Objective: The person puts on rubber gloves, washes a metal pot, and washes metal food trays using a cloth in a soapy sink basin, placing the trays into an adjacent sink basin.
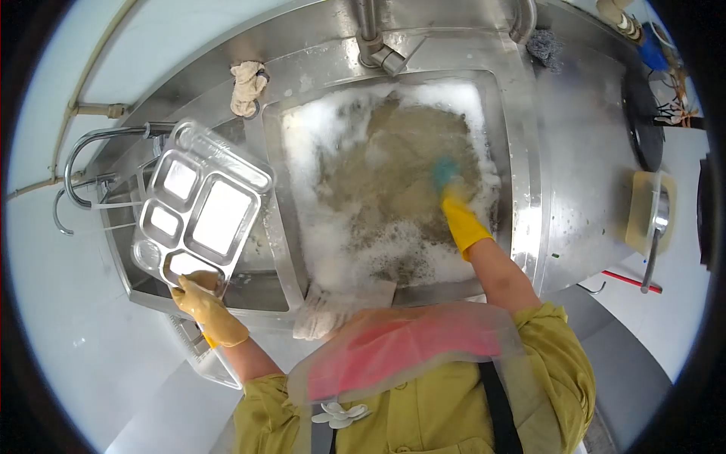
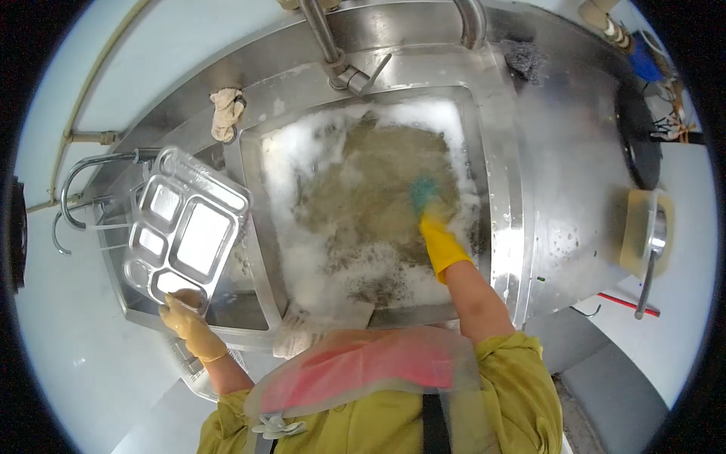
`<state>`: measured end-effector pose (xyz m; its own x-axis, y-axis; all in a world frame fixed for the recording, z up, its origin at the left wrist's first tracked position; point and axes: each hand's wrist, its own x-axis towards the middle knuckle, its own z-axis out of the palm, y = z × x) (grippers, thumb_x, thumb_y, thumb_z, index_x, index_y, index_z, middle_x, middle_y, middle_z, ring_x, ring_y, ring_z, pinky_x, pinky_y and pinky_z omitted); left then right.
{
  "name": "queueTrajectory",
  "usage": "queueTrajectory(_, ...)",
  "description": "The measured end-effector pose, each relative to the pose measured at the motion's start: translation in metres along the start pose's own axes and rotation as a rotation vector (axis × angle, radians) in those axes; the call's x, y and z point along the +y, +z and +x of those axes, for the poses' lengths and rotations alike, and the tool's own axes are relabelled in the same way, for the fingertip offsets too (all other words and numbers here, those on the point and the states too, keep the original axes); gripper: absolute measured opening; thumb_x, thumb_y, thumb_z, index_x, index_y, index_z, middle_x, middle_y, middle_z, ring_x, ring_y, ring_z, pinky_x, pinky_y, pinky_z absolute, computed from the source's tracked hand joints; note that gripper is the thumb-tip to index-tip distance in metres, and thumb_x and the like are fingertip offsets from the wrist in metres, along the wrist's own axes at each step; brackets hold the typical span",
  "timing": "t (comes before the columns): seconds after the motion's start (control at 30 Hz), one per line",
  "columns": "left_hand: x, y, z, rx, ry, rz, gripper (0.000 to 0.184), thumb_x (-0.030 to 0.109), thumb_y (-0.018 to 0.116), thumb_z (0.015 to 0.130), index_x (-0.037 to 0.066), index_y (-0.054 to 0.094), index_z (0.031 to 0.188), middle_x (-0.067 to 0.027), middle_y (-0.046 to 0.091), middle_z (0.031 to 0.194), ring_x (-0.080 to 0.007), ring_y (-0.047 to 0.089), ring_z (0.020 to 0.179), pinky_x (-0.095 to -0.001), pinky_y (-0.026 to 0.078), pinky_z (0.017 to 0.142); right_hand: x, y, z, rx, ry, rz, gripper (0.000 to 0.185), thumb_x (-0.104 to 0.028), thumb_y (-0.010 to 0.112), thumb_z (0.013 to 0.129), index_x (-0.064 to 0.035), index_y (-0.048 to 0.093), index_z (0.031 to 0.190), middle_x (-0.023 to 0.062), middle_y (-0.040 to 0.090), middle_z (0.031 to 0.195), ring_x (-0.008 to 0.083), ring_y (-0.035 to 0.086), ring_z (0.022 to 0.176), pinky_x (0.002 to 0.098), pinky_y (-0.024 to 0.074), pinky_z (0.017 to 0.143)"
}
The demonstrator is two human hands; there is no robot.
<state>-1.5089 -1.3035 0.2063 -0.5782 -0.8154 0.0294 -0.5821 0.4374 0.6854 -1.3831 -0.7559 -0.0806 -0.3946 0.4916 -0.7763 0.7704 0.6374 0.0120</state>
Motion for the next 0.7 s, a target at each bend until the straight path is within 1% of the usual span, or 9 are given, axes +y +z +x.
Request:
queueTrajectory(0.13, -0.110, 0.032, 0.069, 0.028, 0.271, 0.017, 0.043, 0.019, 0.057, 0.103, -0.005, 0.056, 0.138, -0.0201, 0.064, 0.132, -0.0308, 0.062, 0.121, -0.0374, 0.046, 0.107, -0.003, -0.001, 0.007, 0.031, -0.007, -0.085, 0.061, -0.034, 0.063, 0.093, -0.0059, 0.053, 0.147, 0.0166, 0.059, 0.141, 0.0294, 0.057, 0.129, 0.0400, 0.0437, 0.108)
queueTrajectory(0.2, -0.008, 0.053, -0.046, -0.080, 0.523, -0.083, 0.036, 0.012, 0.057, 0.102, -0.005, 0.059, 0.134, -0.0159, 0.067, 0.128, -0.0279, 0.062, 0.121, -0.0367, 0.047, 0.105, -0.006, 0.001, 0.013, 0.040, -0.008, -0.125, 0.062, -0.036, 0.062, 0.094, -0.0064, 0.052, 0.147, 0.0164, 0.058, 0.143, 0.0297, 0.056, 0.130, 0.0400, 0.0429, 0.109)
queueTrajectory(0.3, 0.063, 0.085, -0.173, -0.833, 0.232, -0.159, 0.031, 0.015, 0.062, 0.101, -0.001, 0.065, 0.128, -0.0152, 0.066, 0.130, -0.0260, 0.061, 0.120, -0.0344, 0.045, 0.106, -0.006, -0.002, 0.021, 0.038, -0.017, -0.176, 0.063, -0.039, 0.061, 0.094, -0.0071, 0.051, 0.148, 0.0161, 0.057, 0.144, 0.0300, 0.054, 0.132, 0.0400, 0.0417, 0.110)
queueTrajectory(0.33, 0.074, 0.094, -0.200, -0.975, 0.406, 0.099, 0.038, 0.026, 0.064, 0.100, 0.001, 0.065, 0.129, -0.0180, 0.065, 0.132, -0.0307, 0.062, 0.122, -0.0369, 0.044, 0.106, -0.007, -0.006, 0.024, 0.033, -0.019, -0.192, 0.063, -0.040, 0.060, 0.095, -0.0073, 0.051, 0.148, 0.0160, 0.057, 0.145, 0.0301, 0.054, 0.133, 0.0400, 0.0413, 0.111)
queueTrajectory(0.4, -0.019, 0.166, -0.226, -1.068, 0.307, 0.203, 0.047, 0.036, 0.063, 0.100, 0.001, 0.063, 0.131, -0.0201, 0.063, 0.135, -0.0356, 0.062, 0.122, -0.0400, 0.047, 0.103, -0.007, -0.014, 0.031, 0.023, -0.018, -0.213, 0.064, -0.041, 0.059, 0.095, -0.0078, 0.051, 0.149, 0.0158, 0.056, 0.146, 0.0303, 0.053, 0.134, 0.0400, 0.0405, 0.112)
queueTrajectory(0.47, -0.020, 0.187, -0.254, -0.886, 0.202, 0.521, 0.045, 0.038, 0.063, 0.097, 0.003, 0.068, 0.126, -0.0184, 0.068, 0.129, -0.0345, 0.066, 0.116, -0.0432, 0.051, 0.098, -0.006, -0.021, 0.040, 0.005, -0.018, -0.232, 0.065, -0.043, 0.059, 0.095, -0.0082, 0.050, 0.150, 0.0156, 0.055, 0.147, 0.0306, 0.052, 0.135, 0.0400, 0.0397, 0.113)
queueTrajectory(0.57, -0.195, 0.234, -0.228, -1.128, 1.296, 1.065, 0.025, 0.023, 0.065, 0.089, 0.004, 0.076, 0.100, -0.0179, 0.072, 0.110, -0.0358, 0.066, 0.110, -0.0452, 0.050, 0.096, -0.003, -0.027, 0.046, -0.020, -0.029, -0.277, 0.066, -0.046, 0.057, 0.096, -0.0089, 0.049, 0.150, 0.0153, 0.054, 0.149, 0.0309, 0.051, 0.137, 0.0399, 0.0385, 0.114)
queueTrajectory(0.63, -0.182, 0.208, -0.230, -1.023, 1.517, 1.049, 0.017, 0.020, 0.065, 0.085, 0.008, 0.076, 0.091, -0.0159, 0.072, 0.100, -0.0324, 0.069, 0.096, -0.0434, 0.053, 0.083, 0.002, -0.025, 0.048, -0.038, -0.047, -0.313, 0.067, -0.047, 0.057, 0.096, -0.0094, 0.049, 0.151, 0.0151, 0.053, 0.151, 0.0311, 0.050, 0.138, 0.0399, 0.0377, 0.115)
queueTrajectory(0.7, -0.166, 0.197, -0.232, -1.086, 1.432, 1.047, 0.016, 0.021, 0.065, 0.086, 0.009, 0.075, 0.090, -0.0156, 0.072, 0.096, -0.0302, 0.070, 0.092, -0.0415, 0.054, 0.078, 0.003, -0.017, 0.047, -0.049, -0.082, -0.371, 0.068, -0.049, 0.056, 0.097, -0.0098, 0.049, 0.152, 0.0149, 0.052, 0.152, 0.0314, 0.049, 0.139, 0.0399, 0.0368, 0.116)
